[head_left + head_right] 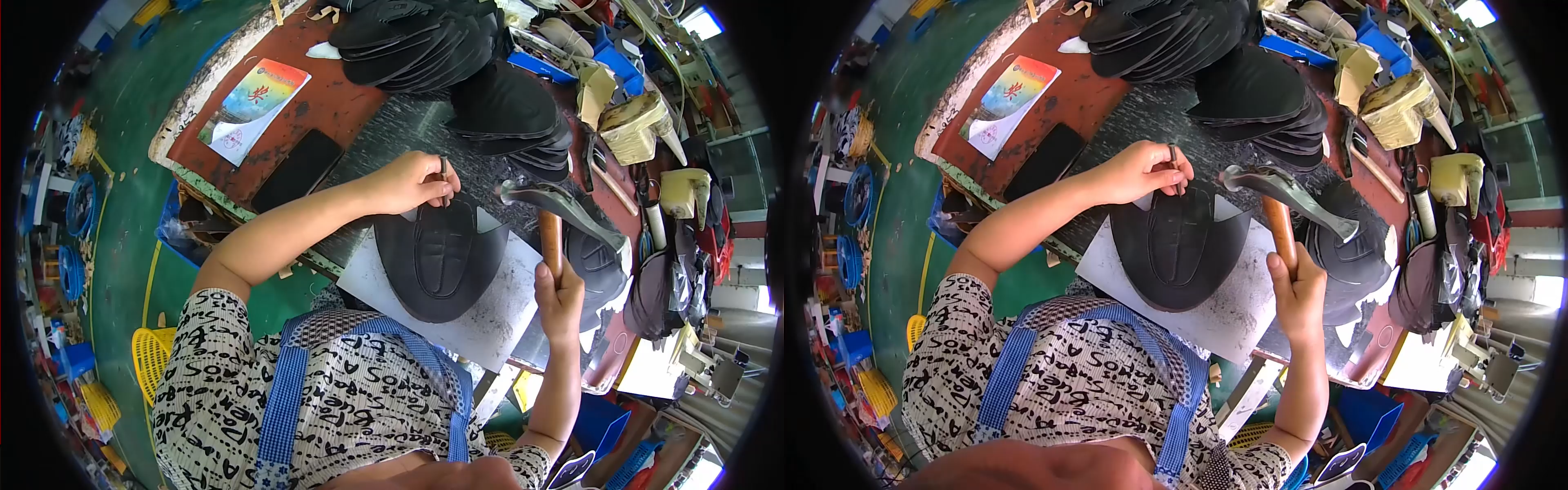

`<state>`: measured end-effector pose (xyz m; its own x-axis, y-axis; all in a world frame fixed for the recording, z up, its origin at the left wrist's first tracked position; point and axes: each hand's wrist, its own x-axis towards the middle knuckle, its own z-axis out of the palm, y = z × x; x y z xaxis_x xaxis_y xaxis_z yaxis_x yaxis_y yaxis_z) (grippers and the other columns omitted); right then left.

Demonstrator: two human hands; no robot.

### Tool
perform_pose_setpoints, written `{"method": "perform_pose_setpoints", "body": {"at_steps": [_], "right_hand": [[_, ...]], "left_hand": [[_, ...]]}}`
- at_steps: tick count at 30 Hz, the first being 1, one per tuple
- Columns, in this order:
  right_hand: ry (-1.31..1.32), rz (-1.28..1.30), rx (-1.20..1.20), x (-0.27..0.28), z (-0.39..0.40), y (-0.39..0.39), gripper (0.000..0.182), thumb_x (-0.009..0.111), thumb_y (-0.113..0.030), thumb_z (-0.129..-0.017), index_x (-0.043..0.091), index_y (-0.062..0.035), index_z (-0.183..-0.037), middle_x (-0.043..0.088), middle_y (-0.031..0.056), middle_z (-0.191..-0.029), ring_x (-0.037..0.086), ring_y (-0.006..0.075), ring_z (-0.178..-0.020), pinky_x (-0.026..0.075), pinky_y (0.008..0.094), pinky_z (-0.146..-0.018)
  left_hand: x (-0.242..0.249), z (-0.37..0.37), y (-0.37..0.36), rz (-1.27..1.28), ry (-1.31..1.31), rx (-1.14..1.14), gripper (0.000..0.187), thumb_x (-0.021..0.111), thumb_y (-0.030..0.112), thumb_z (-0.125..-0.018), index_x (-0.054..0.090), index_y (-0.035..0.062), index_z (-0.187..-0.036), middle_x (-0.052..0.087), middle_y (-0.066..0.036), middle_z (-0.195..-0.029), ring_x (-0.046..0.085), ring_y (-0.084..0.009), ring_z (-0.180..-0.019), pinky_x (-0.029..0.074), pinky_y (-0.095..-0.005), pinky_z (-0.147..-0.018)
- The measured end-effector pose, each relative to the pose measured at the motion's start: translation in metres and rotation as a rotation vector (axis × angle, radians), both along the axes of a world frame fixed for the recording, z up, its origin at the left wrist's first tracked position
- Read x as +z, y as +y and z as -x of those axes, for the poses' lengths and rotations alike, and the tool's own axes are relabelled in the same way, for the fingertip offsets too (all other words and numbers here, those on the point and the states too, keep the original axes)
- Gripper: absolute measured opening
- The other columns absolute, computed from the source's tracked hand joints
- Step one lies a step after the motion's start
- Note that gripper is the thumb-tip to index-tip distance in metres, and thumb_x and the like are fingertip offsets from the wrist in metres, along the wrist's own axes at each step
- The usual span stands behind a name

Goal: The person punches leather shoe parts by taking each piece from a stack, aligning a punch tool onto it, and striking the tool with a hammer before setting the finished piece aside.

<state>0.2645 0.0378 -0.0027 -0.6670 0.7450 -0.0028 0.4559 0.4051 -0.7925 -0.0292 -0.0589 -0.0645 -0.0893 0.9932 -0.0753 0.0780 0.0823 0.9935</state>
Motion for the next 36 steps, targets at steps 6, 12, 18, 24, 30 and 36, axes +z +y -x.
{"method": "perform_pose_setpoints", "body": {"at_steps": [6,12,18,24,30,36], "right_hand": [[0.06,0.057,0.0,0.012,0.0,0.003,0.04,0.063,-0.037,-0.094,0.054,0.0005,-0.082,0.042,-0.0021,-0.059,0.035,0.0069,-0.057,0.031,0.0269,-0.049],[0.616,0.096,0.205,0.028,0.004,0.0,0.033,0.062,-0.028,-0.095,0.054,0.0004,-0.078,0.05,0.0016,-0.061,0.043,0.0094,-0.051,0.034,0.0271,-0.047],[-0.133,-0.116,0.257,0.017,0.022,-0.009,0.022,0.071,-0.01,-0.083,0.053,0.0011,-0.077,0.048,0.0188,-0.058,0.047,0.0332,-0.048,0.038,0.0405,-0.049],[-0.015,-0.657,0.55,-0.01,0.048,0.009,0.03,0.071,0.002,-0.066,0.056,-0.0034,-0.092,0.055,0.0132,-0.092,0.054,0.0356,-0.091,0.043,0.0447,-0.082],[-0.053,-0.361,0.481,0.005,0.026,0.008,0.019,0.061,0.009,-0.071,0.053,-0.0021,-0.084,0.05,0.0146,-0.079,0.056,0.0354,-0.077,0.043,0.0432,-0.067],[-0.144,-0.55,0.075,0.061,-0.058,0.069,0.023,0.052,0.019,-0.066,0.052,0.0001,-0.08,0.048,0.0084,-0.07,0.045,0.0157,-0.061,0.038,0.0302,-0.055]], "left_hand": [[0.008,0.001,0.0,-0.041,0.103,-0.059,0.011,0.056,0.004,-0.092,0.062,-0.0026,-0.099,0.067,-0.008,-0.086,0.066,-0.0149,-0.077,0.053,-0.028,-0.073],[0.009,-0.021,-0.012,-0.395,0.597,0.044,0.009,0.06,0.003,-0.087,0.061,0.0009,-0.096,0.065,-0.011,-0.088,0.066,-0.0278,-0.081,0.052,-0.0346,-0.069],[-0.001,-0.013,-0.008,-0.474,0.561,0.106,0.011,0.063,0.008,-0.087,0.058,0.0012,-0.094,0.064,-0.011,-0.081,0.066,-0.0287,-0.072,0.051,-0.0355,-0.065],[0.016,0.006,0.091,-0.776,0.908,0.332,0.031,0.078,0.017,-0.075,0.051,0.0024,-0.067,0.055,-0.019,-0.118,0.06,-0.0303,-0.099,0.048,-0.0402,-0.079],[0.001,0.023,0.134,-0.572,0.894,0.247,0.027,0.074,0.007,-0.069,0.048,0.0027,-0.062,0.058,-0.013,-0.069,0.062,-0.0303,-0.063,0.047,-0.0397,-0.057],[0.067,0.02,0.036,-0.632,0.794,0.119,0.018,0.069,0.003,-0.076,0.053,0.0016,-0.069,0.062,-0.01,-0.077,0.061,-0.0244,-0.065,0.049,-0.0341,-0.057]]}}
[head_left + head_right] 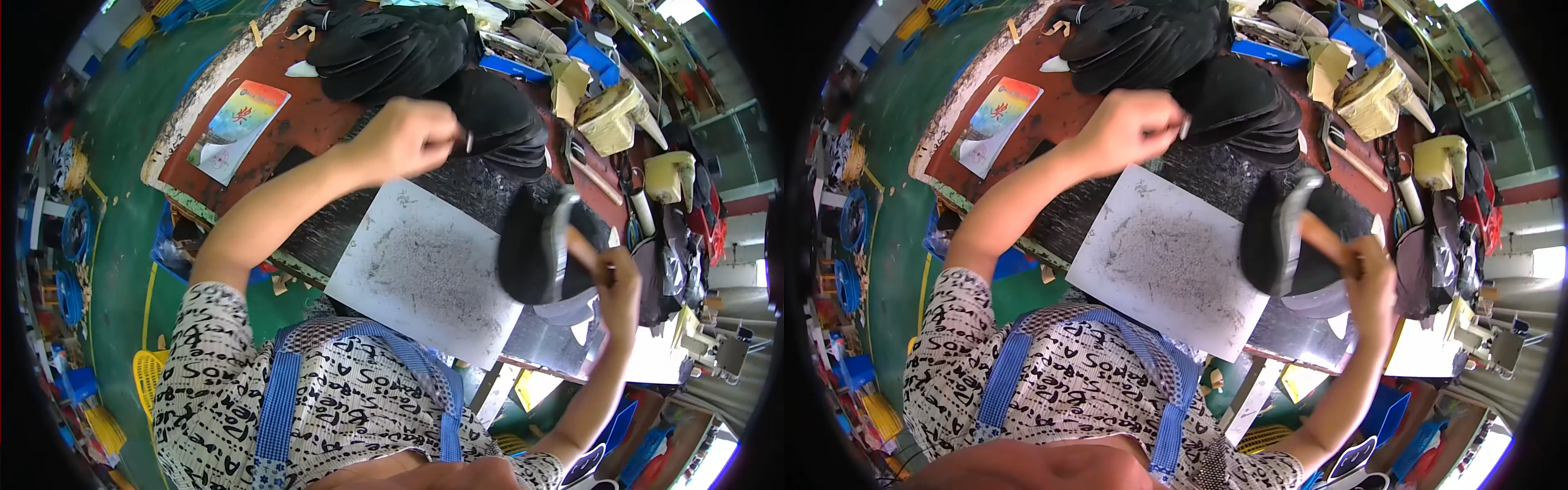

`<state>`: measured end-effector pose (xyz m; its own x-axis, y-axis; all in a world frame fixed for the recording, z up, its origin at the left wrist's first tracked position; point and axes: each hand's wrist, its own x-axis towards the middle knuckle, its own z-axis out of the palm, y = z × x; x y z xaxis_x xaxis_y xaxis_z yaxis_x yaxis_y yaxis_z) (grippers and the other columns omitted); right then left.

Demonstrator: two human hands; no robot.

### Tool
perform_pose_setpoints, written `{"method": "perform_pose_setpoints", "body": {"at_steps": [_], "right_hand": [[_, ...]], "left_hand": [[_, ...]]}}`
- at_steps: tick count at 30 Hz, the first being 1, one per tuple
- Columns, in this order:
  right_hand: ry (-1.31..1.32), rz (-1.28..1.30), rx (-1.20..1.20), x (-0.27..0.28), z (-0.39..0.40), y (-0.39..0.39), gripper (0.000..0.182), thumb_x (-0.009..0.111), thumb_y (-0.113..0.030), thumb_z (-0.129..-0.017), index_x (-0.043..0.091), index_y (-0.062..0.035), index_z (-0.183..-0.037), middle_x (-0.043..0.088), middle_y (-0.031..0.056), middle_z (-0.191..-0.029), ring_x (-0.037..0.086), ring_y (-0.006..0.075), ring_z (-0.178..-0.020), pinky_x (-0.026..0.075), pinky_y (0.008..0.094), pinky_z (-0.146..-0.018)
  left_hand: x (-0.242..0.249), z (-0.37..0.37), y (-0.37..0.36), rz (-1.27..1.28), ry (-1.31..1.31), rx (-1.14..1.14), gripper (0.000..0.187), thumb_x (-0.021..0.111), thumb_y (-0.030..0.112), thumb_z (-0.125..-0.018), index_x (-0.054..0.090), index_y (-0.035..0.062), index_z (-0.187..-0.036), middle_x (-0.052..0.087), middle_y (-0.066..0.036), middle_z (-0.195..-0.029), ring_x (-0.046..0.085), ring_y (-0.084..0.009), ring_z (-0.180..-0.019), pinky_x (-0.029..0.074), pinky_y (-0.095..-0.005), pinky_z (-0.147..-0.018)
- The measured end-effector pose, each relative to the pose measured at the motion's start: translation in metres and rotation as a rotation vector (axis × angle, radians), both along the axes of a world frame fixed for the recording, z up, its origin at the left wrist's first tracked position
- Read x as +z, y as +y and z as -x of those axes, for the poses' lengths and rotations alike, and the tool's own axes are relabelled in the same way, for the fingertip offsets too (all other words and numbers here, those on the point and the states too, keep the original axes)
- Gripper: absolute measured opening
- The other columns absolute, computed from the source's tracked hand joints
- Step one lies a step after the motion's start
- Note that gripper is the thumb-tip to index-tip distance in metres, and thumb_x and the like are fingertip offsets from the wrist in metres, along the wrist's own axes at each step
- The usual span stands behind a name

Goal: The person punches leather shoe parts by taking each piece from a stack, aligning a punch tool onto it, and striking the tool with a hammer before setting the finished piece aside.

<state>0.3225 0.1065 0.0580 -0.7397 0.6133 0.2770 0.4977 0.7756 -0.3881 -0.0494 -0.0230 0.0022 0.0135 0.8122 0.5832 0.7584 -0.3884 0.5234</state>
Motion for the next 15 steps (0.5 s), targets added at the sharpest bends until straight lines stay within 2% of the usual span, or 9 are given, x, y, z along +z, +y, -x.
{"method": "perform_pose_setpoints", "body": {"at_steps": [3,5,7,8,9,11,12,13,15], "right_hand": [[-0.078,-0.11,-0.102,-0.004,-0.041,0.037,0.019,0.059,0.014,-0.069,0.053,0.0018,-0.082,0.055,0.0127,-0.081,0.05,0.0266,-0.069,0.041,0.0325,-0.065],[-0.079,-0.373,-0.056,-0.009,-0.044,0.034,0.017,0.066,0.007,-0.072,0.053,0.0019,-0.082,0.056,0.0133,-0.088,0.052,0.0266,-0.073,0.04,0.033,-0.066],[-0.031,-0.177,-0.104,-0.016,-0.033,0.007,0.016,0.07,-0.001,-0.078,0.054,0.0008,-0.082,0.058,0.0114,-0.083,0.055,0.0208,-0.072,0.041,0.031,-0.064],[-0.113,0.172,-0.28,-0.025,-0.034,-0.006,0.015,0.068,-0.007,-0.085,0.055,-0.0014,-0.081,0.057,0.0063,-0.071,0.053,0.0129,-0.063,0.04,0.029,-0.057],[-0.024,0.355,-0.323,-0.036,-0.021,-0.028,0.016,0.069,-0.011,-0.085,0.055,-0.0014,-0.083,0.043,0.0012,-0.058,0.041,0.009,-0.057,0.032,0.0279,-0.05],[-0.026,0.466,-0.217,-0.048,0.003,-0.06,0.022,0.067,-0.017,-0.088,0.052,-0.0014,-0.081,0.044,0.0018,-0.058,0.037,0.0093,-0.057,0.031,0.0289,-0.049],[-0.041,0.488,-0.131,-0.051,0.015,-0.071,0.023,0.067,-0.017,-0.089,0.052,-0.0011,-0.08,0.043,0.0029,-0.056,0.037,0.0089,-0.057,0.032,0.0298,-0.049],[-0.043,0.51,-0.09,-0.051,0.029,-0.081,0.024,0.066,-0.015,-0.089,0.05,-0.0002,-0.079,0.042,0.0084,-0.055,0.038,0.0142,-0.052,0.033,0.0328,-0.048],[-0.092,0.449,0.017,-0.06,0.043,-0.085,0.025,0.066,-0.016,-0.089,0.049,0.0007,-0.079,0.046,0.0167,-0.056,0.042,0.0271,-0.048,0.037,0.037,-0.049]], "left_hand": [[-0.012,-0.031,-0.08,0.178,0.062,-0.37,0.01,0.072,0.007,-0.075,0.064,0.0056,-0.082,0.064,-0.008,-0.089,0.064,-0.0242,-0.073,0.051,-0.0337,-0.064],[-0.03,-0.038,-0.116,0.432,0.239,-0.452,0.014,0.075,0.013,-0.075,0.065,0.0051,-0.082,0.064,-0.008,-0.09,0.065,-0.0236,-0.076,0.052,-0.0321,-0.07],[-0.024,-0.034,-0.115,0.431,0.012,-0.379,0.018,0.076,0.016,-0.076,0.065,0.0031,-0.083,0.065,-0.009,-0.089,0.065,-0.0233,-0.078,0.052,-0.0315,-0.072],[-0.019,-0.031,-0.113,0.429,-0.101,-0.344,0.021,0.077,0.017,-0.077,0.066,0.002,-0.084,0.066,-0.009,-0.089,0.066,-0.0232,-0.079,0.052,-0.0312,-0.073],[-0.014,-0.028,-0.103,0.605,-0.179,-0.183,0.019,0.075,0.015,-0.082,0.065,-0.0017,-0.083,0.068,-0.009,-0.088,0.067,-0.0188,-0.08,0.052,-0.0285,-0.075],[-0.039,-0.029,-0.078,0.624,-0.713,-0.04,0.015,0.07,0.01,-0.088,0.066,-0.0032,-0.085,0.069,-0.007,-0.087,0.066,-0.0125,-0.08,0.052,-0.0253,-0.074],[-0.051,-0.028,-0.065,0.559,-0.807,-0.068,0.015,0.069,0.012,-0.089,0.067,-0.0026,-0.087,0.068,-0.005,-0.083,0.063,-0.0092,-0.075,0.05,-0.0241,-0.07],[-0.057,-0.028,-0.054,0.494,-0.899,-0.098,0.016,0.069,0.014,-0.09,0.069,-0.0019,-0.089,0.068,-0.003,-0.078,0.06,-0.006,-0.071,0.049,-0.023,-0.065],[-0.064,-0.032,-0.045,0.518,-0.886,-0.069,0.018,0.068,0.015,-0.091,0.069,-0.0022,-0.095,0.069,-0.005,-0.08,0.063,-0.0078,-0.073,0.052,-0.0237,-0.068]]}}
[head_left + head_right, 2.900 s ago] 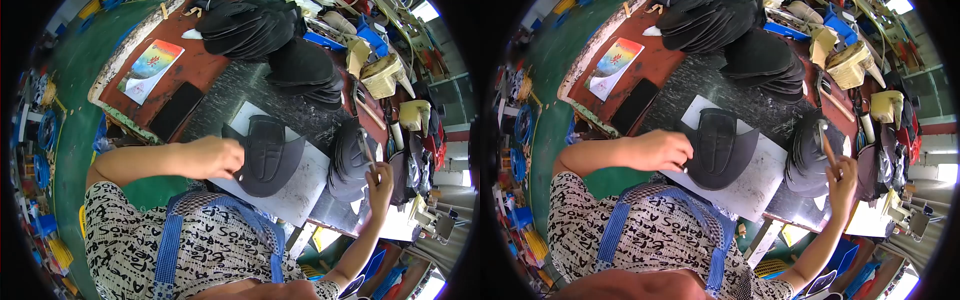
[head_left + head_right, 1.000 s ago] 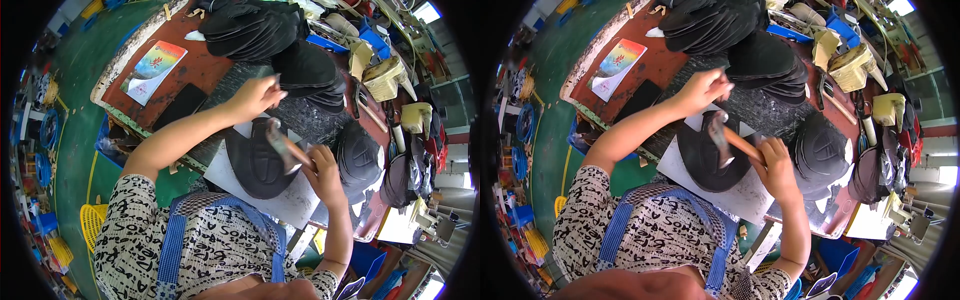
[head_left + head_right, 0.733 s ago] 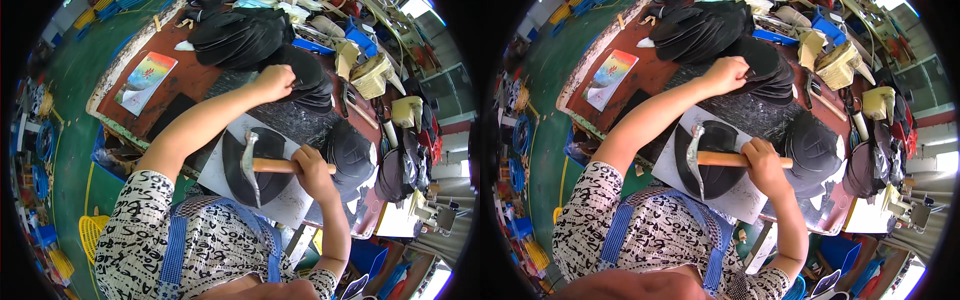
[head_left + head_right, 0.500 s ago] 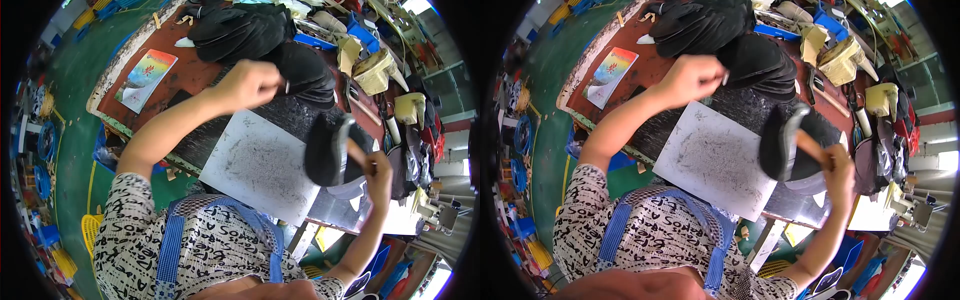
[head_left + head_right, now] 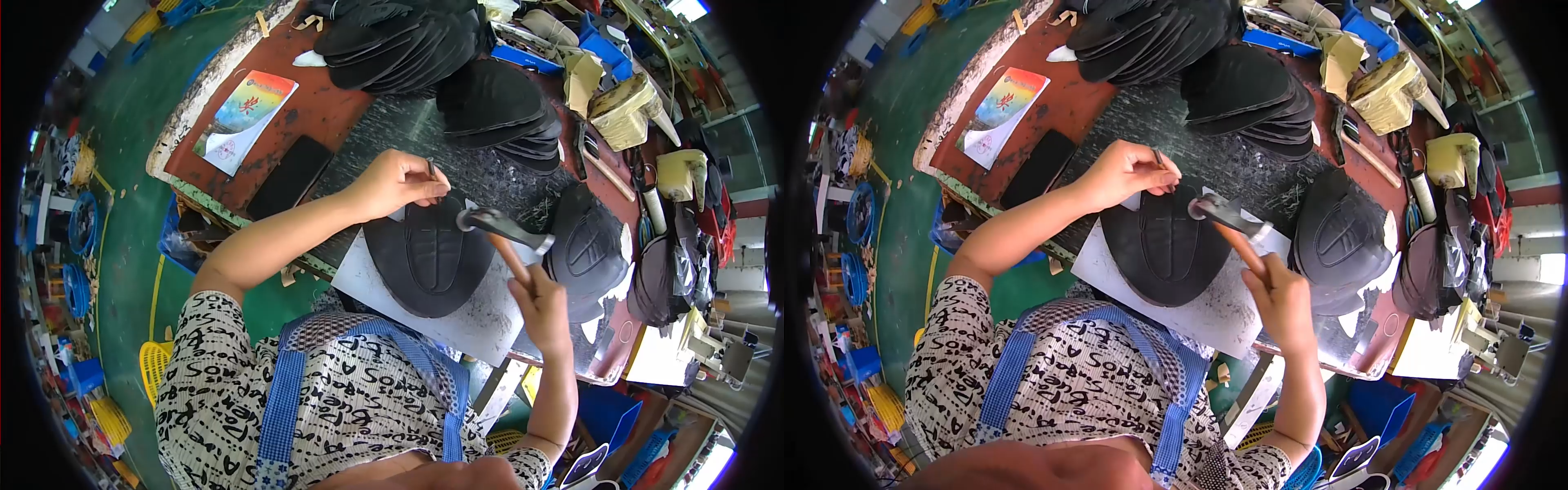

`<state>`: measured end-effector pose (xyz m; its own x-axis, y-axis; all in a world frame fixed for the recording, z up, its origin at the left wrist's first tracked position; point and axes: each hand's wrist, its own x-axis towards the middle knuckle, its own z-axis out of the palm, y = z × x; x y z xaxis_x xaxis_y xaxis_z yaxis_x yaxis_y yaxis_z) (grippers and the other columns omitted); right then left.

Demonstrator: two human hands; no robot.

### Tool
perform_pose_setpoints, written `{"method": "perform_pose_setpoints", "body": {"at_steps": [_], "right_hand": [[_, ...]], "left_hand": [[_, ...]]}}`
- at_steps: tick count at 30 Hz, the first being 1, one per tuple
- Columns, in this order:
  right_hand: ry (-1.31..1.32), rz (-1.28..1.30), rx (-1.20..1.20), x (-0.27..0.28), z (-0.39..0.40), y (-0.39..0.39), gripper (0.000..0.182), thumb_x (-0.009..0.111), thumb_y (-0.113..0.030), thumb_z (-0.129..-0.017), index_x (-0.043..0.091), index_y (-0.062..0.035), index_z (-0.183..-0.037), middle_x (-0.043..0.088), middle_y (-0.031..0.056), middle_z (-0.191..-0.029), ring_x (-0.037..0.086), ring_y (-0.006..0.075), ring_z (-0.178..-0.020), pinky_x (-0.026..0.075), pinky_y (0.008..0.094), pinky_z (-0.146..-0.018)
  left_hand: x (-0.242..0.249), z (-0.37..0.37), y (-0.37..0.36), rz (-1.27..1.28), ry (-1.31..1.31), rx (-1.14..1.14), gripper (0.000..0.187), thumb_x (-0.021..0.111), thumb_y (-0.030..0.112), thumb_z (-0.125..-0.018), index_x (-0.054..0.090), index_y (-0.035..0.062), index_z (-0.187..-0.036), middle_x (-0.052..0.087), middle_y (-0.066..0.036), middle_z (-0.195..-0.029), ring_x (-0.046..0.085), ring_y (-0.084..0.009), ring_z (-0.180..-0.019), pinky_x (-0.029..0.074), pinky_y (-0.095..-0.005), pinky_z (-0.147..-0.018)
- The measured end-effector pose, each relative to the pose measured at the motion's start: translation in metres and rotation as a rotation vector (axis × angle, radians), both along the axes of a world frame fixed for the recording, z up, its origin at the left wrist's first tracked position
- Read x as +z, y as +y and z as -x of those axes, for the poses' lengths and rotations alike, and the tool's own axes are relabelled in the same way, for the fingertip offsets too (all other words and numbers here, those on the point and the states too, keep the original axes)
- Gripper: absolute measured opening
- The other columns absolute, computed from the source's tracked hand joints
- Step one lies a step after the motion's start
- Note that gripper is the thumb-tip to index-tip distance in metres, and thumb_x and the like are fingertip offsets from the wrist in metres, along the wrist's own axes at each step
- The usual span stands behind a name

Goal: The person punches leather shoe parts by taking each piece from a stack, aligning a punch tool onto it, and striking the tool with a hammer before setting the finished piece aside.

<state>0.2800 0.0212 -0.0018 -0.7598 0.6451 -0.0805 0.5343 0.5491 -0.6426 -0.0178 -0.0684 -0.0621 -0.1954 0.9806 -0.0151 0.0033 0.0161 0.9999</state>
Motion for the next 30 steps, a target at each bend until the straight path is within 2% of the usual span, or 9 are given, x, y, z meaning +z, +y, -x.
{"method": "perform_pose_setpoints", "body": {"at_steps": [3,12,18,19,21,24,27,28,30], "right_hand": [[-0.108,0.017,0.035,-0.006,0.009,0.001,0.027,0.065,-0.017,-0.089,0.049,0.0013,-0.079,0.049,0.0224,-0.06,0.046,0.0387,-0.052,0.039,0.0406,-0.051],[-0.135,0.086,0.037,-0.003,0.011,0.008,0.026,0.066,-0.018,-0.089,0.051,0.0021,-0.08,0.05,0.0215,-0.059,0.046,0.0371,-0.051,0.038,0.0405,-0.05],[0.046,0.079,0.031,0.009,0.011,0.022,0.032,0.065,-0.021,-0.091,0.047,0.0011,-0.075,0.037,0.0087,-0.055,0.033,0.0148,-0.051,0.031,0.033,-0.047],[0.105,0.089,0.034,0.014,0.01,0.024,0.034,0.059,-0.03,-0.097,0.053,-0.0019,-0.079,0.043,-0.0049,-0.06,0.035,0.0065,-0.053,0.028,0.0251,-0.047],[0.412,0.143,0.084,0.024,0.014,0.021,0.043,0.052,-0.041,-0.099,0.05,-0.0037,-0.077,0.043,-0.0024,-0.058,0.037,0.0051,-0.047,0.027,0.0228,-0.042],[0.845,0.331,0.164,0.023,0.025,0.007,0.044,0.052,-0.042,-0.098,0.049,-0.0045,-0.076,0.042,-0.0007,-0.058,0.037,0.006,-0.046,0.027,0.0233,-0.041],[0.0,0.068,0.056,0.015,0.03,0.007,0.035,0.06,-0.032,-0.095,0.055,0.0008,-0.086,0.038,-0.0004,-0.06,0.034,0.0084,-0.059,0.03,0.0295,-0.051],[0.058,0.107,0.021,0.012,0.028,0.006,0.027,0.066,-0.018,-0.091,0.053,0.002,-0.081,0.041,0.0107,-0.055,0.036,0.0161,-0.052,0.034,0.0352,-0.049],[0.081,0.034,-0.029,0.008,0.021,0.01,0.027,0.066,-0.021,-0.092,0.053,0.0013,-0.081,0.039,0.0083,-0.055,0.035,0.0128,-0.054,0.033,0.033,-0.048]], "left_hand": [[-0.007,-0.005,0.004,0.044,0.008,0.03,0.021,0.067,0.017,-0.091,0.069,-0.0028,-0.098,0.07,-0.007,-0.084,0.067,-0.0105,-0.079,0.056,-0.0252,-0.07],[-0.012,-0.004,-0.001,-0.016,-0.102,0.037,0.019,0.066,0.013,-0.091,0.069,-0.004,-0.099,0.07,-0.009,-0.089,0.068,-0.013,-0.082,0.058,-0.0271,-0.075],[-0.001,-0.009,-0.005,-0.064,0.295,0.039,0.016,0.069,0.008,-0.086,0.069,-0.0021,-0.099,0.071,-0.008,-0.089,0.069,-0.0142,-0.081,0.055,-0.0263,-0.07],[-0.001,-0.011,-0.005,-0.154,0.434,0.05,0.015,0.07,0.008,-0.085,0.068,-0.0015,-0.097,0.07,-0.009,-0.088,0.069,-0.017,-0.078,0.054,-0.0277,-0.068],[-0.001,-0.014,-0.005,-0.334,0.715,0.072,0.014,0.071,0.008,-0.083,0.068,-0.0005,-0.094,0.069,-0.01,-0.085,0.069,-0.0225,-0.074,0.053,-0.0305,-0.065],[-0.002,-0.021,-0.004,-0.359,0.76,0.105,0.012,0.071,0.009,-0.082,0.067,0.0004,-0.089,0.067,-0.011,-0.082,0.066,-0.0304,-0.072,0.052,-0.0352,-0.064],[0.0,-0.021,-0.006,-0.322,0.81,0.1,0.009,0.068,0.008,-0.085,0.066,-0.0004,-0.088,0.067,-0.01,-0.081,0.067,-0.0267,-0.072,0.053,-0.0331,-0.065],[0.001,-0.019,-0.006,-0.303,0.831,0.104,0.009,0.067,0.007,-0.086,0.066,-0.0007,-0.089,0.068,-0.01,-0.081,0.068,-0.0247,-0.072,0.053,-0.0319,-0.065],[-0.001,-0.011,-0.003,-0.006,0.195,0.098,0.011,0.061,0.007,-0.092,0.066,-0.0023,-0.095,0.068,-0.008,-0.084,0.068,-0.0165,-0.076,0.055,-0.0282,-0.07]]}}
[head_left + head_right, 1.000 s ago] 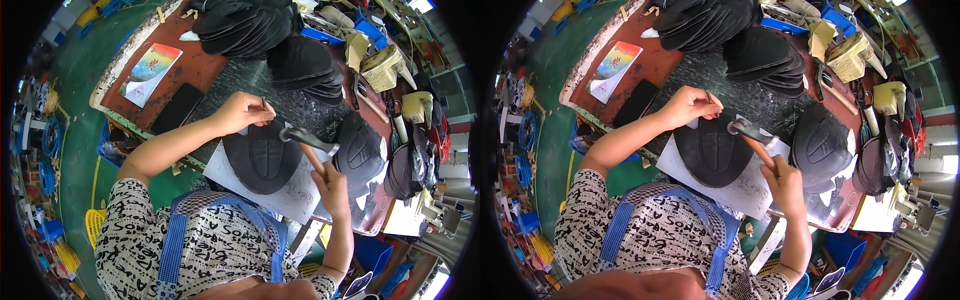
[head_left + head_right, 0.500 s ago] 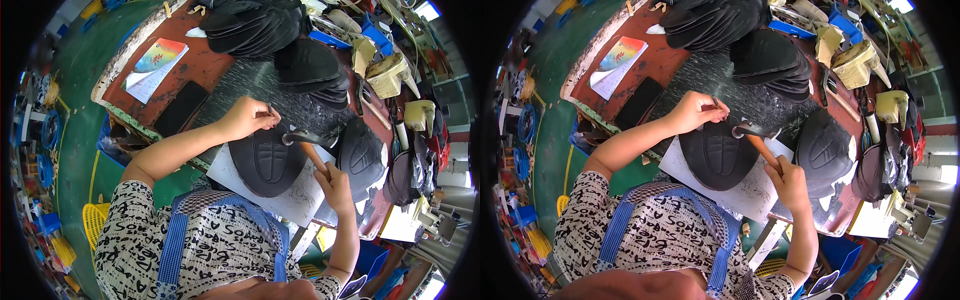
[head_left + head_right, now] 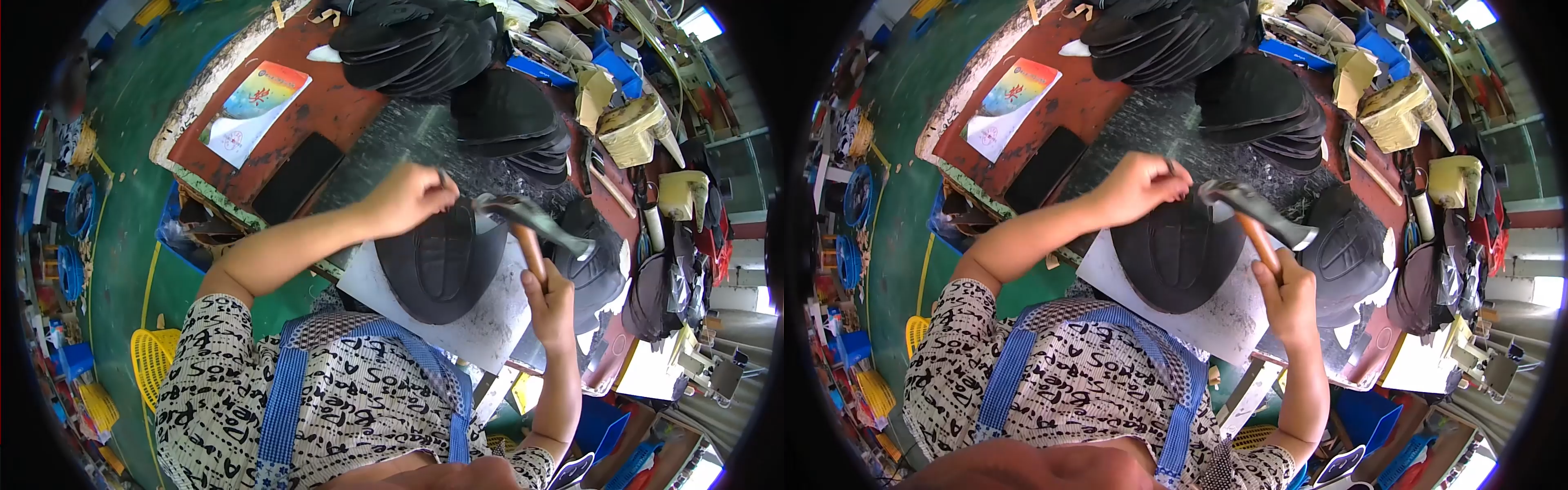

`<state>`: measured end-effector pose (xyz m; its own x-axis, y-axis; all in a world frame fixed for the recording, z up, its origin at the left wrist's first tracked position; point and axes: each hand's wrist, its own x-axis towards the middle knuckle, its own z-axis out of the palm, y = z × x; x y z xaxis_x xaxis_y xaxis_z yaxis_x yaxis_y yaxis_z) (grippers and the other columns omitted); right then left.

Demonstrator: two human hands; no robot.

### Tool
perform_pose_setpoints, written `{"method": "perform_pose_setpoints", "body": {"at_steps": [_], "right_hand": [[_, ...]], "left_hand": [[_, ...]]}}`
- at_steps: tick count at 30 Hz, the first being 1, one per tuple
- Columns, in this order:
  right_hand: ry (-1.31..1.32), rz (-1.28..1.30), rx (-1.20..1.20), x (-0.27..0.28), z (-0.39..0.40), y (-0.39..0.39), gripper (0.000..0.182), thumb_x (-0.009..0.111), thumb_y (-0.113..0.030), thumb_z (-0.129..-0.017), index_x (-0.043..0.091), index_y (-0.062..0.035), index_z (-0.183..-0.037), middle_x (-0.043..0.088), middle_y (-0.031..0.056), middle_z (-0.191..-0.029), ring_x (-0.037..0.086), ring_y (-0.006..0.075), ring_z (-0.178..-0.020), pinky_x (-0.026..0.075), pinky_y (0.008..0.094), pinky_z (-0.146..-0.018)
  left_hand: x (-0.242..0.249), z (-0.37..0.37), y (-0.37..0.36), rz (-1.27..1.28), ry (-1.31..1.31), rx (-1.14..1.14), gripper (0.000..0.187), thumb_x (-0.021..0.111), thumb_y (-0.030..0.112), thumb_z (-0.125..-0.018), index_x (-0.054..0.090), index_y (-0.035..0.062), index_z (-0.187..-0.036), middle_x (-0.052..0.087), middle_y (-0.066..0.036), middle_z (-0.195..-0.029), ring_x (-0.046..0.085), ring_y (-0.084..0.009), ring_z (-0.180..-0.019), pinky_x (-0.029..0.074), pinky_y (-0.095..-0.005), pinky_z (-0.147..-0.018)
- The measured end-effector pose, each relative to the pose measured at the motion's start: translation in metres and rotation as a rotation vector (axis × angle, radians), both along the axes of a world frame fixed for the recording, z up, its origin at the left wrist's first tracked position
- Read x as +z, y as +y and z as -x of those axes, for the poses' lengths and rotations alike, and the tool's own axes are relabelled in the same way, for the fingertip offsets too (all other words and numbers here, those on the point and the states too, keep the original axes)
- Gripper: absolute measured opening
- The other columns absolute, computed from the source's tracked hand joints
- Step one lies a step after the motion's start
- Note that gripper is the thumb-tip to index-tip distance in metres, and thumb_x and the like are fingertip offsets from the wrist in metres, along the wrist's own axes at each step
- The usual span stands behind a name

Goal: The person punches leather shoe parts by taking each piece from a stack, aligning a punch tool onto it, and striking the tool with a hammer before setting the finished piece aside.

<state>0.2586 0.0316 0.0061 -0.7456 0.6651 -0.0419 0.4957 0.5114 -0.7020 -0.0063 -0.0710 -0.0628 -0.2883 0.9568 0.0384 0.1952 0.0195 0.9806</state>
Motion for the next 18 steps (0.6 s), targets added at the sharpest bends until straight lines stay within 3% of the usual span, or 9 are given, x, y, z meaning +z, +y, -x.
{"method": "perform_pose_setpoints", "body": {"at_steps": [2,10,13,16,18], "right_hand": [[0.102,0.154,-0.118,-0.011,-0.008,0.0,0.037,0.063,-0.03,-0.095,0.05,0.0005,-0.078,0.039,0.0007,-0.058,0.034,0.0084,-0.057,0.031,0.0292,-0.048],[0.114,0.156,-0.085,-0.005,-0.011,0.005,0.048,0.061,-0.043,-0.094,0.048,-0.0006,-0.076,0.038,-0.0012,-0.06,0.033,0.008,-0.059,0.03,0.0277,-0.05],[0.215,0.126,-0.054,0.002,-0.006,0.005,0.047,0.062,-0.043,-0.094,0.049,-0.0009,-0.076,0.039,-0.0018,-0.06,0.035,0.0081,-0.058,0.03,0.0275,-0.05],[0.54,0.052,0.1,0.011,0.0,0.002,0.047,0.052,-0.043,-0.098,0.044,-0.006,-0.071,0.044,-0.0003,-0.058,0.037,0.0055,-0.045,0.026,0.0218,-0.04],[0.829,0.154,0.237,0.011,0.011,-0.003,0.041,0.051,-0.032,-0.1,0.044,-0.0065,-0.069,0.043,0.0002,-0.059,0.036,0.0068,-0.048,0.028,0.0244,-0.043]], "left_hand": [[-0.006,0.016,0.002,0.057,-0.252,-0.092,0.016,0.056,0.007,-0.096,0.063,-0.0046,-0.105,0.067,-0.01,-0.093,0.066,-0.0133,-0.086,0.056,-0.0274,-0.078],[0.008,0.016,0.0,0.098,-0.092,-0.157,0.012,0.054,0.001,-0.094,0.062,-0.0036,-0.101,0.067,-0.009,-0.092,0.065,-0.0124,-0.087,0.054,-0.0275,-0.078],[0.013,0.012,-0.003,0.036,0.167,-0.152,0.01,0.058,0.001,-0.091,0.063,-0.0014,-0.099,0.068,-0.009,-0.09,0.067,-0.0166,-0.083,0.053,-0.0297,-0.074],[0.006,0.005,-0.005,-0.218,0.497,-0.105,0.009,0.062,0.004,-0.087,0.064,0.0007,-0.096,0.067,-0.011,-0.088,0.067,-0.0247,-0.08,0.052,-0.0341,-0.071],[0.002,0.001,-0.006,-0.278,0.559,-0.092,0.008,0.064,0.007,-0.086,0.064,0.0016,-0.093,0.066,-0.012,-0.088,0.066,-0.0304,-0.081,0.051,-0.0377,-0.069]]}}
